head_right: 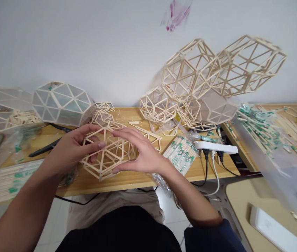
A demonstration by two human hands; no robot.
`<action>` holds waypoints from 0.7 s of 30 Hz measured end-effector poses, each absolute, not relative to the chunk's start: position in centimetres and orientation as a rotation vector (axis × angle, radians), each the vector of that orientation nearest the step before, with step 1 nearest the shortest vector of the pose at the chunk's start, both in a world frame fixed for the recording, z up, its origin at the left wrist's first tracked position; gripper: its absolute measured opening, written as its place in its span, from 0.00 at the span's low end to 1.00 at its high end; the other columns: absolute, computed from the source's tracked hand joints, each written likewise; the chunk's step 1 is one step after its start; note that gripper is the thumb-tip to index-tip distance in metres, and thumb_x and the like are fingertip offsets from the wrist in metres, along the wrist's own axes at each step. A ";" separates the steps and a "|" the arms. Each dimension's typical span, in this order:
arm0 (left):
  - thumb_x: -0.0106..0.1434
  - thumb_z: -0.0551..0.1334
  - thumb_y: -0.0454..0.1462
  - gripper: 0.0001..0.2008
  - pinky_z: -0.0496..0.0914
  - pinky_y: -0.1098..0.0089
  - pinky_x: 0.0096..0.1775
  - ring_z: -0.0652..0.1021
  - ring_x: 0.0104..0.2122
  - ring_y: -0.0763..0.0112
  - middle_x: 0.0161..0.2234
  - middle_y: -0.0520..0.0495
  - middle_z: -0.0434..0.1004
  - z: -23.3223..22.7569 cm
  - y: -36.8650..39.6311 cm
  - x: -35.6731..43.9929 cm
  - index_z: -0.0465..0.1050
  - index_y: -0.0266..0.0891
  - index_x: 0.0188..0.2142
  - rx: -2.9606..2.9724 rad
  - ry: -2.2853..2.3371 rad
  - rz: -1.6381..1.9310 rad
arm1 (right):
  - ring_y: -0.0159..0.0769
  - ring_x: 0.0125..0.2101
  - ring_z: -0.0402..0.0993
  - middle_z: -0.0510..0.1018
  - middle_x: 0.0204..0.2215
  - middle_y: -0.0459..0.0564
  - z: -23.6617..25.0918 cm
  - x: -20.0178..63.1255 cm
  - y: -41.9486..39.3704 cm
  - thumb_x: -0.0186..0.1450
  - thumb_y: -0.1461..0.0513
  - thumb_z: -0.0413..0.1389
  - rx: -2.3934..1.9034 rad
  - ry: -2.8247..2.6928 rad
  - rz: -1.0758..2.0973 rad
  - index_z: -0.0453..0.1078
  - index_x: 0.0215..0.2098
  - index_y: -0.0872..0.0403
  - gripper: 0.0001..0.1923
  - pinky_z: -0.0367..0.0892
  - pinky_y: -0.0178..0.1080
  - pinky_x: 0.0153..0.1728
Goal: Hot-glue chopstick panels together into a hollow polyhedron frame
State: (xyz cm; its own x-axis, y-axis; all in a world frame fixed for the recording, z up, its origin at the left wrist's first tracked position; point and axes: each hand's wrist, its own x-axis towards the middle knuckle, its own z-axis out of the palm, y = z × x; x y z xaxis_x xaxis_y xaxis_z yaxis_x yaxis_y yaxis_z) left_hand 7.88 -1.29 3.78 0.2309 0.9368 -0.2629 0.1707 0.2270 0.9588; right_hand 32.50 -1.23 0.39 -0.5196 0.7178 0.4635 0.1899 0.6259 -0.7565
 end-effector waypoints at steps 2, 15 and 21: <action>0.54 0.77 0.47 0.26 0.72 0.73 0.24 0.76 0.20 0.71 0.23 0.57 0.77 3.7 -1.6 8.0 0.73 0.44 0.49 1.218 1.225 0.785 | 0.51 0.64 0.72 0.76 0.63 0.54 0.3 32.5 -1.2 0.54 0.45 0.75 -0.715 -2.035 0.837 0.67 0.69 0.42 0.48 0.66 0.59 0.66; 0.56 0.76 0.50 0.34 0.80 0.62 0.41 0.86 0.34 0.60 0.33 0.52 0.85 2.4 -7.3 9.4 0.66 0.47 0.56 0.966 1.352 1.003 | 0.51 0.64 0.73 0.76 0.65 0.55 0.2 32.6 -1.5 0.54 0.47 0.76 -0.746 -2.020 0.830 0.67 0.69 0.43 0.48 0.66 0.59 0.67; 0.62 0.71 0.54 0.23 0.72 0.74 0.25 0.79 0.26 0.71 0.34 0.50 0.82 3.1 -5.0 8.2 0.76 0.43 0.47 1.067 1.345 1.005 | 0.50 0.63 0.74 0.77 0.64 0.55 0.3 32.4 -1.4 0.54 0.47 0.76 -0.701 -2.027 0.825 0.67 0.69 0.43 0.48 0.68 0.57 0.66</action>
State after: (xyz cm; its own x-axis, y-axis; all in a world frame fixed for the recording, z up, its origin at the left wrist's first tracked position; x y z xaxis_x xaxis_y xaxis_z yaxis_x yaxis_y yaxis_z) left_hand 8.24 -5.03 3.06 -0.0019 0.9716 -0.2366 0.0479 0.2364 0.9705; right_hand 32.38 -1.41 0.33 -0.5100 0.7160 0.4767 0.1797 0.6306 -0.7550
